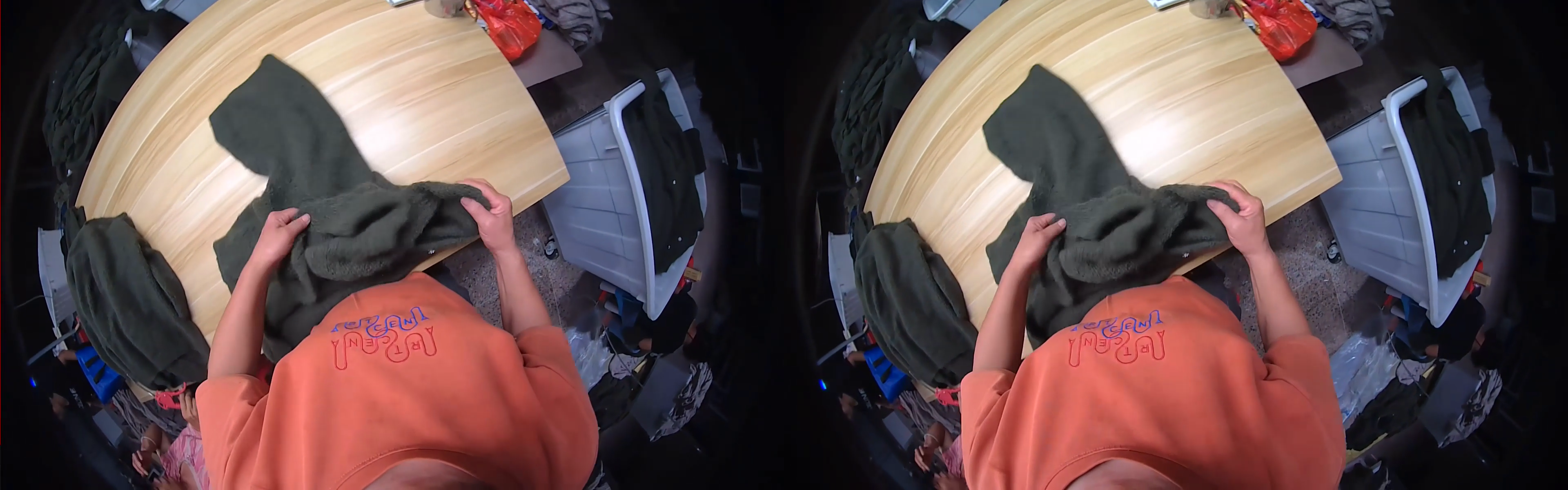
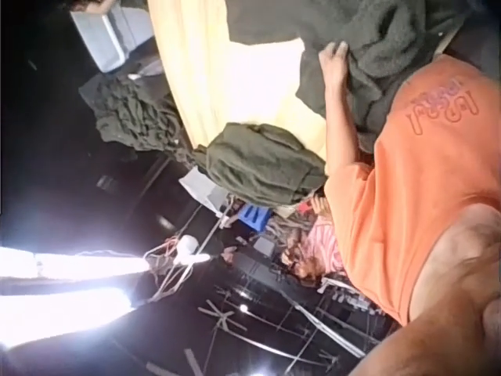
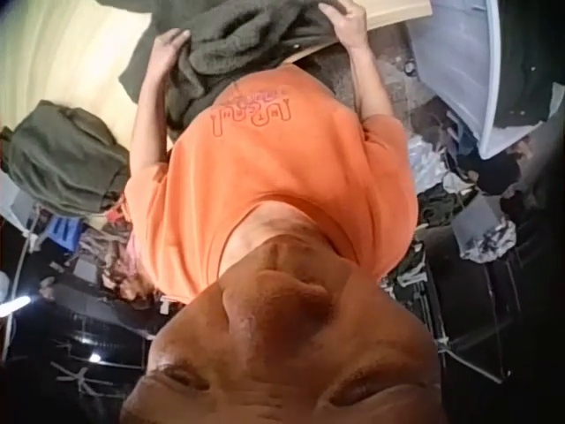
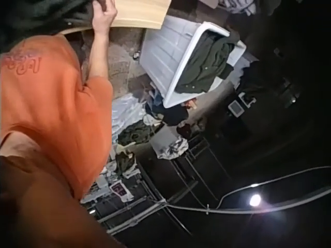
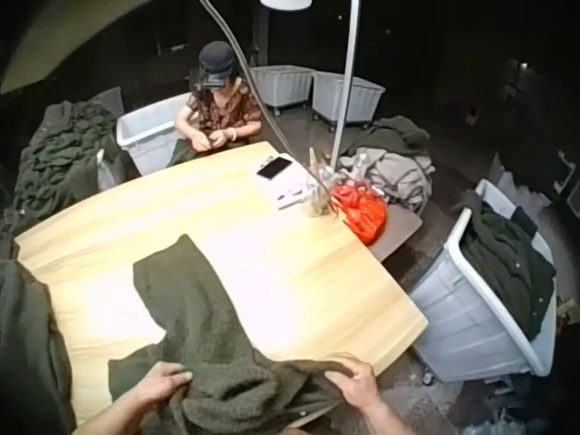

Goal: Trimming loose threads from green knitted garments using scissors.

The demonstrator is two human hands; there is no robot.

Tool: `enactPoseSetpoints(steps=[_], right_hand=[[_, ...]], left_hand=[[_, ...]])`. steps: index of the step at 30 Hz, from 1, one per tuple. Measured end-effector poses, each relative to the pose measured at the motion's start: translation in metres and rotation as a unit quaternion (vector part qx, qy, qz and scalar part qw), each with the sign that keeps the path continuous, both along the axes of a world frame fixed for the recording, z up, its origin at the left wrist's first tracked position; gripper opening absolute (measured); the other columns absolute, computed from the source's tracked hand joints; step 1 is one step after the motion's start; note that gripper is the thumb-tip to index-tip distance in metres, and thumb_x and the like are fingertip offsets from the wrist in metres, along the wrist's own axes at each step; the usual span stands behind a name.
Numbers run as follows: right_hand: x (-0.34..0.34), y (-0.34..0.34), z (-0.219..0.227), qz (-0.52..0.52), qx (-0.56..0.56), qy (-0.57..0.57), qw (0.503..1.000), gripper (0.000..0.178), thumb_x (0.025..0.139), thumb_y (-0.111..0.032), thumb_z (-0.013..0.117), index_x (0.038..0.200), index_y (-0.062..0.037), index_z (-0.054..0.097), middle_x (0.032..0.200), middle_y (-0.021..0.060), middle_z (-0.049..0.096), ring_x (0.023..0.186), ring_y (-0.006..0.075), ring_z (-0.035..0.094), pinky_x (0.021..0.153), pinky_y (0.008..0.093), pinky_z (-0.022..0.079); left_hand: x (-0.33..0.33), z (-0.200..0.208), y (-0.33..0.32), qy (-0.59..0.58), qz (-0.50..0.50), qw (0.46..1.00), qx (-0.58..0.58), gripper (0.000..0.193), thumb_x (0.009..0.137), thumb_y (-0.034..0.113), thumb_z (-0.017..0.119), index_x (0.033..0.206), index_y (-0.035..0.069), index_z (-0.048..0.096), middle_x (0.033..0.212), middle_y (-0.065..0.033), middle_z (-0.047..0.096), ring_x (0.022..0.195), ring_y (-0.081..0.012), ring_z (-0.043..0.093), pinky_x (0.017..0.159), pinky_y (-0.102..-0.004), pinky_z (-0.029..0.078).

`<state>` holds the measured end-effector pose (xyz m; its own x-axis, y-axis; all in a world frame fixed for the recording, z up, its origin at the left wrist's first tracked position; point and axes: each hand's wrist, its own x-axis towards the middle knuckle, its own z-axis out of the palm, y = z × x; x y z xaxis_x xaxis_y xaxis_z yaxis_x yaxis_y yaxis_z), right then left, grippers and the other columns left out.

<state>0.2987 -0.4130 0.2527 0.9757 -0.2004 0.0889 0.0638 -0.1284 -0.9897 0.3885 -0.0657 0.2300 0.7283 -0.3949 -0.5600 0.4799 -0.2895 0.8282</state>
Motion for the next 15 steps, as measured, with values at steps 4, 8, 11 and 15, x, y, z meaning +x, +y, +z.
enactPoseSetpoints(steps=[4, 8, 11, 15], right_hand=[[0.009, 0.026, 0.006, 0.103, 0.013, 0.061, 0.993, 0.026, 0.075, 0.007, 0.055, 0.100, 0.0017, 0.061, 0.095, 0.0069, 0.063, 0.089, 0.0110, 0.057, 0.079, 0.0225, 0.044], [0.006, 0.038, 0.008, 0.170, 0.038, 0.071, 0.982, 0.029, 0.072, 0.009, 0.055, 0.099, 0.0009, 0.062, 0.095, 0.0079, 0.063, 0.090, 0.0113, 0.057, 0.080, 0.0226, 0.044], [-0.001, 0.037, 0.031, 0.244, 0.023, 0.096, 0.965, 0.028, 0.071, 0.010, 0.056, 0.097, 0.0010, 0.062, 0.093, 0.0077, 0.064, 0.088, 0.0120, 0.058, 0.078, 0.0230, 0.045], [-0.011, 0.040, 0.062, 0.374, 0.026, 0.123, 0.919, 0.023, 0.068, 0.007, 0.062, 0.091, 0.0015, 0.063, 0.087, 0.0090, 0.065, 0.080, 0.0142, 0.061, 0.073, 0.0238, 0.047]], left_hand=[[-0.033, 0.022, -0.015, -0.433, 0.034, 0.851, 0.295, 0.026, 0.072, 0.008, 0.064, 0.096, 0.002, 0.058, 0.088, -0.0142, 0.060, 0.078, -0.0279, 0.059, 0.071, -0.0352, 0.047], [-0.047, 0.034, -0.063, -0.543, -0.062, 0.811, 0.210, 0.053, 0.064, 0.010, 0.070, 0.112, 0.003, 0.048, 0.108, -0.0159, 0.050, 0.098, -0.0323, 0.050, 0.083, -0.0384, 0.042], [-0.037, 0.025, -0.073, -0.535, -0.011, 0.803, 0.262, 0.069, 0.062, 0.012, 0.072, 0.122, 0.003, 0.039, 0.117, -0.0174, 0.044, 0.106, -0.0324, 0.045, 0.088, -0.0387, 0.039], [-0.007, 0.007, -0.065, -0.437, 0.031, 0.835, 0.332, 0.073, 0.064, 0.016, 0.073, 0.125, 0.001, 0.036, 0.119, -0.0198, 0.042, 0.109, -0.0342, 0.044, 0.088, -0.0377, 0.039]])
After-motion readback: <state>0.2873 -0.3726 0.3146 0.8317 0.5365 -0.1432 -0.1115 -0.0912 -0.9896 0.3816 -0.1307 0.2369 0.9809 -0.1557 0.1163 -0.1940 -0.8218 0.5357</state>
